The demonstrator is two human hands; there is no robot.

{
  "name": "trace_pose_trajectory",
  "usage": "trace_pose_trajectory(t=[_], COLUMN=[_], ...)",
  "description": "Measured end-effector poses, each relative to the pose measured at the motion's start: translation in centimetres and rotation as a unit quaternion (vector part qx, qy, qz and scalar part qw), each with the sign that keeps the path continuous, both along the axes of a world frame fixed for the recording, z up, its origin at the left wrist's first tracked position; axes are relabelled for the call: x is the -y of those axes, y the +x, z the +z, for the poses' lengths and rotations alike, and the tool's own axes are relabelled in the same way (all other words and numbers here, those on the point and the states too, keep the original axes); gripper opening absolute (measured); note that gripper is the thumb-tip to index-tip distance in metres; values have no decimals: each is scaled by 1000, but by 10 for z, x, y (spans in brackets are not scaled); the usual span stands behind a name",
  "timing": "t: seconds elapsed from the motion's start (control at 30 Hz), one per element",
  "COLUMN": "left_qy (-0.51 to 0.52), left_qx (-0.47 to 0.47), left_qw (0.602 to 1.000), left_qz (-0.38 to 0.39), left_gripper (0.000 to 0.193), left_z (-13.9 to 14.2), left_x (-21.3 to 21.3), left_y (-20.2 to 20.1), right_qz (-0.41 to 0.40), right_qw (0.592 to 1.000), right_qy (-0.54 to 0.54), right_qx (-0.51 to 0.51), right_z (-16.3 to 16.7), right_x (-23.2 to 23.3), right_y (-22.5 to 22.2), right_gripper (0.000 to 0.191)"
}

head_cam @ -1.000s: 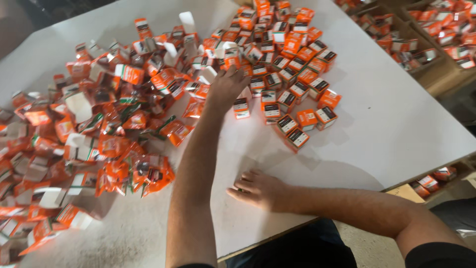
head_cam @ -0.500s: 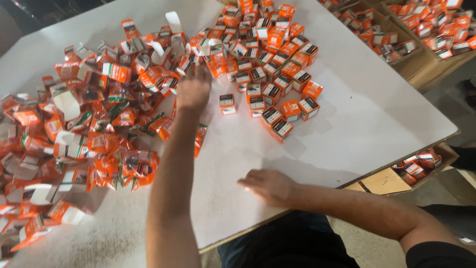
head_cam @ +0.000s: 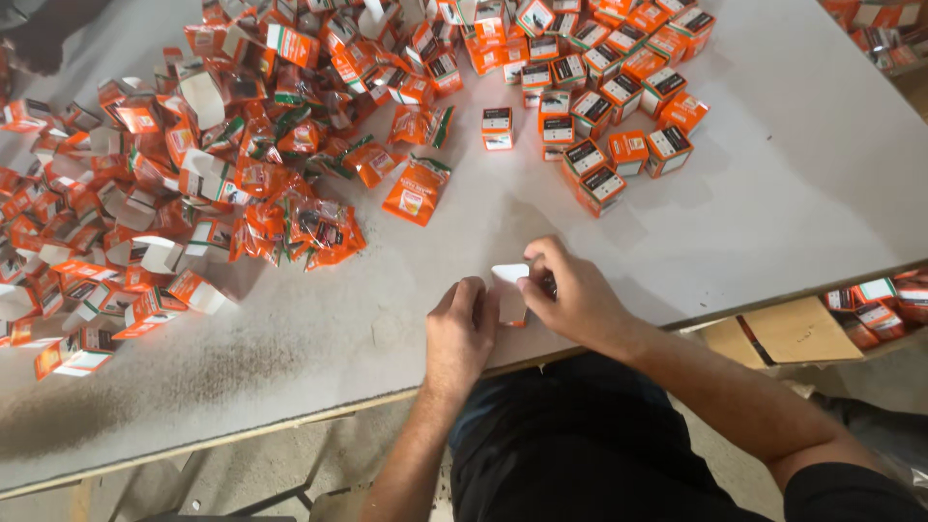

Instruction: The person picks small orange product boxes and plastic-wrapped items from a pile on the table, opens and folds the cardboard boxes, places a wrapped item inside each, and sets the closed box back on the table, repeating this packing cycle one box at a time.

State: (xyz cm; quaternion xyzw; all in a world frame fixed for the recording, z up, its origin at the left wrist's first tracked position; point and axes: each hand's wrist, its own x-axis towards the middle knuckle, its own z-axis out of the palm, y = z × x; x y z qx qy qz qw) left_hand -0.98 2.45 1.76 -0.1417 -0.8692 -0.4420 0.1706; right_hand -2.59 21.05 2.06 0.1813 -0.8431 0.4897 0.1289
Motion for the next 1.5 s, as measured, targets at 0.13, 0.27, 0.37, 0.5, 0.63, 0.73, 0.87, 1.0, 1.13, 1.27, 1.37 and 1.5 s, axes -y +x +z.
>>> trace_pose_trajectory(t=[0.13,0.27,0.37,0.5,0.63,0.73,0.87,1.0,1.13,1.27,1.37,1.5], left_qy=[46,-40,-60,-23,50,21,20,17,26,19,25,29], left_qx=[34,-30,-134,-80,34,-22,16,14,-28,-15,-33,3], left_qw=[997,998,988,994,996,997,998,998,995,996,995,996], left_qz=[42,24,-49,-78,-61,-66,-59,-65,-93,-89,-91,-81], left_gripper=[12,27,44,49,70,75,75,78,77,81,75,71], left_z=[-9,-16,-20,-27,-35,-37,-37,-35,-32,-29,-30,-32], left_x=[-7,-4,2,2,1,1,0,-1,0,1,3,5], left_y=[15,21,22,21,22,21,18,17,18,18,19,19], right_qz=[7,39,38,-10,9,2,-34,-4,84,147,174,160], right_qw=[999,996,995,996,991,947,976,999,946,913,914,912], right_qy=[46,67,69,74,114,268,196,24,218,311,328,274], right_qx=[3,49,60,49,-65,-179,-84,-46,-226,-219,-164,-259], right_z=[2,4,-3,-16,-16,-14,-14,0,21,36,40,40], right_x=[-10,-19,-18,-9,-23,-42,-57,-52,-29,-12,-6,-7], right_y=[1,3,5,6,18,38,45,46,46,25,13,18], right_gripper=[31,23,15,15,42,52,65,58,43,42,38,42])
